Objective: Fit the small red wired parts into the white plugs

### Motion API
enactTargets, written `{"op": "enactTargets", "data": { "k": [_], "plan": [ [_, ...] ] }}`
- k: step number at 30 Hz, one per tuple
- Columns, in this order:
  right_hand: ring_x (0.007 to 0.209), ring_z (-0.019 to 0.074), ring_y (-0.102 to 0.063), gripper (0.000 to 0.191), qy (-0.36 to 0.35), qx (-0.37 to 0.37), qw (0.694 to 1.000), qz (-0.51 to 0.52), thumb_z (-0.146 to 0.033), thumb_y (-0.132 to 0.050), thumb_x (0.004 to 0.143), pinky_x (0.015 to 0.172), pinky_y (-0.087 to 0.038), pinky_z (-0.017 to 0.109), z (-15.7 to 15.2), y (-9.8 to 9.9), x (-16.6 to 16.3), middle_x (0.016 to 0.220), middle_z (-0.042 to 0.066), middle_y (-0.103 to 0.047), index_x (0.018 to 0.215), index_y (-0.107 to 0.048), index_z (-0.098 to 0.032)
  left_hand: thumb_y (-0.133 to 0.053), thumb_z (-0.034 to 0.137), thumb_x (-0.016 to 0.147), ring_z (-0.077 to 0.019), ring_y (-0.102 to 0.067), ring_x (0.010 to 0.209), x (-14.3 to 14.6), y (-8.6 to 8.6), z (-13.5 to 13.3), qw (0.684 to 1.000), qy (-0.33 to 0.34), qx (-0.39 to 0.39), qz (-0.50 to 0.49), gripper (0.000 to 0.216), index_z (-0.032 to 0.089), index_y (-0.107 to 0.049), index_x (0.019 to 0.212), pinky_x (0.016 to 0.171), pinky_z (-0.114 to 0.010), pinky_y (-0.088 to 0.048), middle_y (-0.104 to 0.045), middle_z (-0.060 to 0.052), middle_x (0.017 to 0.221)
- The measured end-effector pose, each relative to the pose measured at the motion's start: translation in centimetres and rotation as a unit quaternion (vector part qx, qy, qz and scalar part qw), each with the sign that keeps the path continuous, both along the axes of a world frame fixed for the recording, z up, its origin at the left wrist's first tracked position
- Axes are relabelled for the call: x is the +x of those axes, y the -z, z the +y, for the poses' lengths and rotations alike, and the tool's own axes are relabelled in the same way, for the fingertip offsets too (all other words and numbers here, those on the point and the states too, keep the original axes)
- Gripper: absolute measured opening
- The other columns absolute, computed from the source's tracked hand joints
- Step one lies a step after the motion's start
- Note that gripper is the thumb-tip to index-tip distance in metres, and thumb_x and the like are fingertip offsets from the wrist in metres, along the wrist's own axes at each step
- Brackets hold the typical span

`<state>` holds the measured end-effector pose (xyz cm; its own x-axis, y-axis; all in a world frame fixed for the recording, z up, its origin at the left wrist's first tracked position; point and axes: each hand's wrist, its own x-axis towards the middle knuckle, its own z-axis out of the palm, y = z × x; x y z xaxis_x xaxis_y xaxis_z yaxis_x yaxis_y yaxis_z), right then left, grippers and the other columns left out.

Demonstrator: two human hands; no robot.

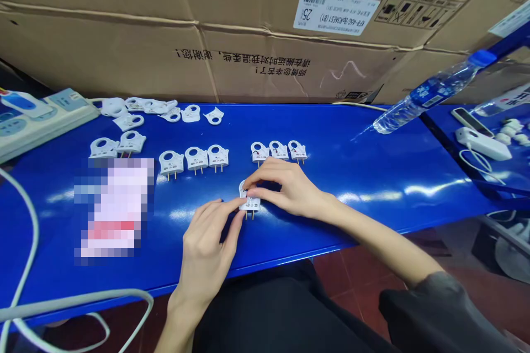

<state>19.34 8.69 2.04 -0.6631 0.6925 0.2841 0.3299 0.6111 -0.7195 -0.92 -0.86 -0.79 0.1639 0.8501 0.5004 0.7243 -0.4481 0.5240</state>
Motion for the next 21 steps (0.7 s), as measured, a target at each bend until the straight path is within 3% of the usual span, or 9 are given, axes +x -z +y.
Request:
{"op": "enactTargets", "data": {
  "k": [10,21],
  "plan": [
    [0.097,0.0212,-0.068,0.016,-0.001,-0.001,1.0,0.007,-0.034,-0.064,0.103,0.09,-0.057,0.038,-0.04,0.21,0.03,0.102,0.005,-0.077,0.103,-0.076,-0.023,-0.064,0.012,0.098,-0.0201,-0.074,0.101,-0.03,-0.18,0.0,1.0,0.013,-0.004,-0.008,0.029,0.024,-0.065,0.124,0.099,-0.038,-0.054,-0.08,-0.003,0.112],
    [0.102,0.0198,-0.067,0.019,-0.026,0.011,1.0,0.003,-0.028,-0.059,0.106,0.092,-0.056,0.036,-0.07,-0.01,0.06,0.106,0.006,-0.073,0.116,-0.074,-0.022,-0.063,0.016,0.099,-0.0209,-0.074,0.099,-0.07,-0.07,-0.02,1.0,-0.003,0.006,0.003,0.025,0.023,-0.065,0.123,0.098,-0.038,-0.055,-0.079,-0.004,0.108]
  ]
}}
